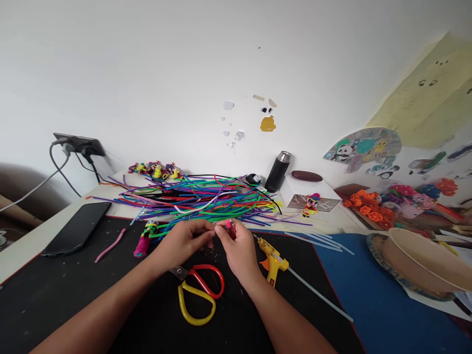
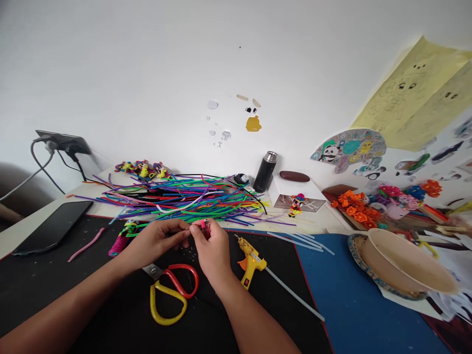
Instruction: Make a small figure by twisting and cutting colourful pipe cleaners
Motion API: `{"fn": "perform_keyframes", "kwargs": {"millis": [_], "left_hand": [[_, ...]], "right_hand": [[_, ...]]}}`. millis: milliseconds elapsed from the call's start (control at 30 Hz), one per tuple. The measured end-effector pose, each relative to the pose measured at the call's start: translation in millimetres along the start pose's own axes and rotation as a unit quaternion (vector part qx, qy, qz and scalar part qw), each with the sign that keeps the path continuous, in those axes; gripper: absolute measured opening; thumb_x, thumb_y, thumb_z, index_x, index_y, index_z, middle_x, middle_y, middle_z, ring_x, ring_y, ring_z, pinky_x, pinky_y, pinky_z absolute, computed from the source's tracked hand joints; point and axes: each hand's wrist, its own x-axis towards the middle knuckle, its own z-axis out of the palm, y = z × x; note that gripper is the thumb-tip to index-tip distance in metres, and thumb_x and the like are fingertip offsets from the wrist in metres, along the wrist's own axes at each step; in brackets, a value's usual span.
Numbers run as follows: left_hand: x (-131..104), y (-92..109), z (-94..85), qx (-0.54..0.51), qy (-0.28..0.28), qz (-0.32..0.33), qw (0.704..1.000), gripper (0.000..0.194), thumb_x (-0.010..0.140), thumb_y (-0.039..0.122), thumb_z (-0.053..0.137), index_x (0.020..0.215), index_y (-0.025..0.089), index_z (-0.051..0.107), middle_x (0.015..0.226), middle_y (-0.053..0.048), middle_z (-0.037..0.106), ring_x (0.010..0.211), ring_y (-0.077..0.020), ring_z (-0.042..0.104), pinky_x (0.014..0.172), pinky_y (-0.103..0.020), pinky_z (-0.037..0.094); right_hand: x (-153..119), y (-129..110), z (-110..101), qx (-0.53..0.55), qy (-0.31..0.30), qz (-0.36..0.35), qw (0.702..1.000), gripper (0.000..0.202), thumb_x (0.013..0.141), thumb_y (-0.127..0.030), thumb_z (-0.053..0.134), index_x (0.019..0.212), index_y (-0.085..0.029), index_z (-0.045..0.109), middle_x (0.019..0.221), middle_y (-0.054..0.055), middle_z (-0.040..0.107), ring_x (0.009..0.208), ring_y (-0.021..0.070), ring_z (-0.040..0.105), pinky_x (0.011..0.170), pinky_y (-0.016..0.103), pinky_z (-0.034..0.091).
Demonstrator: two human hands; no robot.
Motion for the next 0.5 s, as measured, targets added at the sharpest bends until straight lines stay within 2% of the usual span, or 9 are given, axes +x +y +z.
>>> {"fn": "perform_keyframes", "kwargs": {"millis": [133,267,400,500], "left_hand": [[0.9,-2.3,-3.0,-0.023,-0.002,-0.019,1.0,0.038,0.099,0.054,0.057,0.097,0.02,0.075,0.076,-0.002,0.074,0.064,-0.0168,0.065,0.062,-0.025,0.05],[4.3,-6.4,-7.8,0.018,0.061,-0.018,0.998,0.038,0.097,0.055,0.058,0.093,0.02,0.073,0.074,-0.001,0.074,0.059,-0.0163,0.062,0.057,-0.025,0.046],[6.8,-11.6,-12.6,0.027,0.13,-0.019,0.991,0.038,0.095,0.056,0.059,0.093,0.021,0.071,0.071,0.001,0.074,0.052,-0.0151,0.057,0.053,-0.025,0.042],[8.1,-16.5,-14.6,0.014,0.149,-0.017,0.989,0.037,0.094,0.056,0.059,0.096,0.021,0.071,0.074,0.0,0.076,0.051,-0.0152,0.058,0.053,-0.026,0.042]], "right_hand": [[0.6,2.0,0.2,0.004,-0.005,-0.007,1.0,0.024,0.093,-0.044,0.068,0.095,-0.02,0.073,0.091,0.006,0.077,0.081,0.0215,0.069,0.075,0.031,0.05],[0.8,3.2,-0.7,-0.023,-0.031,-0.016,0.999,0.026,0.096,-0.044,0.066,0.103,-0.02,0.073,0.099,0.007,0.079,0.089,0.0237,0.071,0.08,0.033,0.051],[-0.8,6.2,0.1,-0.122,-0.064,-0.043,0.989,0.029,0.099,-0.045,0.064,0.111,-0.021,0.074,0.099,0.007,0.079,0.087,0.0237,0.071,0.08,0.033,0.049],[-2.2,10.5,3.1,-0.208,-0.084,-0.068,0.972,0.031,0.1,-0.048,0.062,0.105,-0.021,0.076,0.091,0.006,0.077,0.08,0.0219,0.069,0.074,0.031,0.048]]}}
